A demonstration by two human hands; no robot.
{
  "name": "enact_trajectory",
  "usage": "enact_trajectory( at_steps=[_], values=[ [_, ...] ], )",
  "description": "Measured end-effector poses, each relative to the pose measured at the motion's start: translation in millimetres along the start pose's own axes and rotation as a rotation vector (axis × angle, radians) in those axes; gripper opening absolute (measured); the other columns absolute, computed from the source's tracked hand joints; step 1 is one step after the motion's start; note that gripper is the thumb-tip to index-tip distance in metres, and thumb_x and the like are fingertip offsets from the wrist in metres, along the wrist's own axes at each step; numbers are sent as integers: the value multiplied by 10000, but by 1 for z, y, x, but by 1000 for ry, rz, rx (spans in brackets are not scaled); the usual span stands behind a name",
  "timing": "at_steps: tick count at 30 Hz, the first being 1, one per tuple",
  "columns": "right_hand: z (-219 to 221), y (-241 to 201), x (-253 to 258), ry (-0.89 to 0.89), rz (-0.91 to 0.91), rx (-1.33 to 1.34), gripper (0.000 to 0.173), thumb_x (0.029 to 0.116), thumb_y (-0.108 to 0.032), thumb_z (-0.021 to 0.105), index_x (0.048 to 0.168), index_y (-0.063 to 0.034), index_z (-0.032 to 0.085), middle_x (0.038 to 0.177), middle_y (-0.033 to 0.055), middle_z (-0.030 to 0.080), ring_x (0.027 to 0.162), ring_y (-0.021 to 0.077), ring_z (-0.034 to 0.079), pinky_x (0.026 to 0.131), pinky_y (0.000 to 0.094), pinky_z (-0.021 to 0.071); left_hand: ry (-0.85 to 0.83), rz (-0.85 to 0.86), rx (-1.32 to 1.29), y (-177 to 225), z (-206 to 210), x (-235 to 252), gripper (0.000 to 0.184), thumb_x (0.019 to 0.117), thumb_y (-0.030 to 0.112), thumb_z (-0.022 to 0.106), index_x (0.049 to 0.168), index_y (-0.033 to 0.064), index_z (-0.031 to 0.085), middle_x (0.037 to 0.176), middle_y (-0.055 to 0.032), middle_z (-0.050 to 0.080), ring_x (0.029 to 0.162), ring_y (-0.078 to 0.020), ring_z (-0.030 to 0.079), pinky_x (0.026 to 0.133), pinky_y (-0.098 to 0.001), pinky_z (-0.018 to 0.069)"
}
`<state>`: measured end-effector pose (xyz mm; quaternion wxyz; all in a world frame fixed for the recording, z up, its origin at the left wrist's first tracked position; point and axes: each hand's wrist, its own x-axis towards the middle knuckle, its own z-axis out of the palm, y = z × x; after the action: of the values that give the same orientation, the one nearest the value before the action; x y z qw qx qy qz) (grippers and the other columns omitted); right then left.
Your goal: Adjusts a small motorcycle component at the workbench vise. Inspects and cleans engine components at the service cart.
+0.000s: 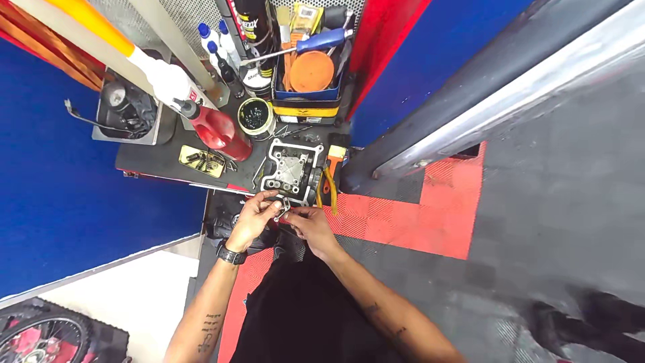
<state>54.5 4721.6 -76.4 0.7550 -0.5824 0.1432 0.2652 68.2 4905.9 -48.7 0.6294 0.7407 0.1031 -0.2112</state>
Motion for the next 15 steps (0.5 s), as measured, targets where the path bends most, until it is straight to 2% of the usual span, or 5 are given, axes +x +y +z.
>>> enact_trajectory(
  at_steps=[4, 9, 15],
  values=[
    [7, -1, 3, 30, 7, 73, 90, 929, -106, 726, 902, -20, 728, 637, 3, 599, 473, 52, 472, 426, 204, 381, 78, 69, -6, -15, -5, -14, 358, 1033, 160, 586, 1322, -53, 600, 1071, -110, 744, 961, -172, 730, 909, -347, 606],
    [18, -2, 6, 110, 35, 202, 110, 962, -96, 695, 922, 4, 719, 653, 22, 606, 463, 48, 462, 406, 187, 363, 198, 171, 52, -28, -3, -21, 296, 969, 141, 677, 1207, -37, 682, 1040, -96, 756, 916, -139, 732, 870, -318, 613],
    [30, -3, 13, 172, 23, 289, 117, 985, -82, 661, 942, 17, 706, 661, 33, 610, 459, 48, 458, 397, 181, 347, 308, 166, 188, -23, 2, -10, 235, 935, 149, 736, 1132, 20, 743, 999, -61, 770, 866, -79, 730, 836, -263, 607]
  ],
)
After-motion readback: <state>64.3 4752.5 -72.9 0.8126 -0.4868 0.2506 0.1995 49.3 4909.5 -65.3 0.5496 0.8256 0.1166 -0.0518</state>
